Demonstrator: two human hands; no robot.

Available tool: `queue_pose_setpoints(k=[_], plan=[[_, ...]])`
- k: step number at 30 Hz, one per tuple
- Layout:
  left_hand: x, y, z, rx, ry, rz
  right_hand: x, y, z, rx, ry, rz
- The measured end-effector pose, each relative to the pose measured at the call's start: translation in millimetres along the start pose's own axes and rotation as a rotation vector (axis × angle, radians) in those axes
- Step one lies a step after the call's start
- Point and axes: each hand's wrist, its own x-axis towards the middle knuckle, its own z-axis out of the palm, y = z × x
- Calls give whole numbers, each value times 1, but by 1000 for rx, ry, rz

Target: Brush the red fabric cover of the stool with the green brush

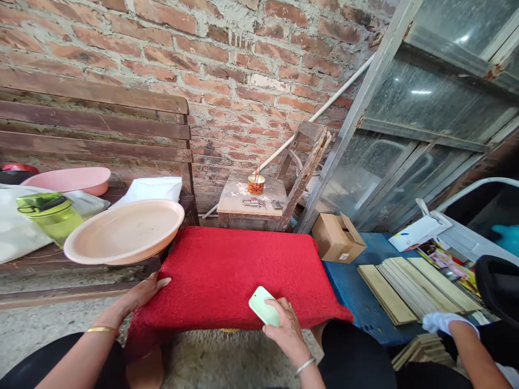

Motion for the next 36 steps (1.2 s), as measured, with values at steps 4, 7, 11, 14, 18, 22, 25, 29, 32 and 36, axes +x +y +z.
queue_pose_setpoints(k=[4, 7, 11, 14, 18, 22, 25, 29, 32, 36], plan=[[1, 0, 4, 2, 21, -21, -1, 0, -2, -33, 9, 34], [-3, 6, 4, 33, -12, -69, -1, 4, -3, -50, -9, 32], [-18, 20, -3, 91, -51, -110, 1, 16, -2, -85, -15, 39], [-28, 32, -9, 135, -55, -110, 3, 26, 1, -129, 21, 26], [-34, 40, -16, 189, -74, -137, 6, 35, -1, -150, 28, -10], [-37, 39, -22, 181, -88, -139, 18, 17, -9, -220, 36, -20], [-39, 37, -27, 183, -84, -93, 34, -24, 0, -328, 11, -77], [-37, 38, -30, 230, -69, -79, 53, -104, 46, -471, -154, -195], [-35, 41, -29, 259, -69, -102, 62, -152, 86, -542, -268, -318], [-35, 40, -25, 262, -55, -96, 70, -152, 95, -600, -310, -309]])
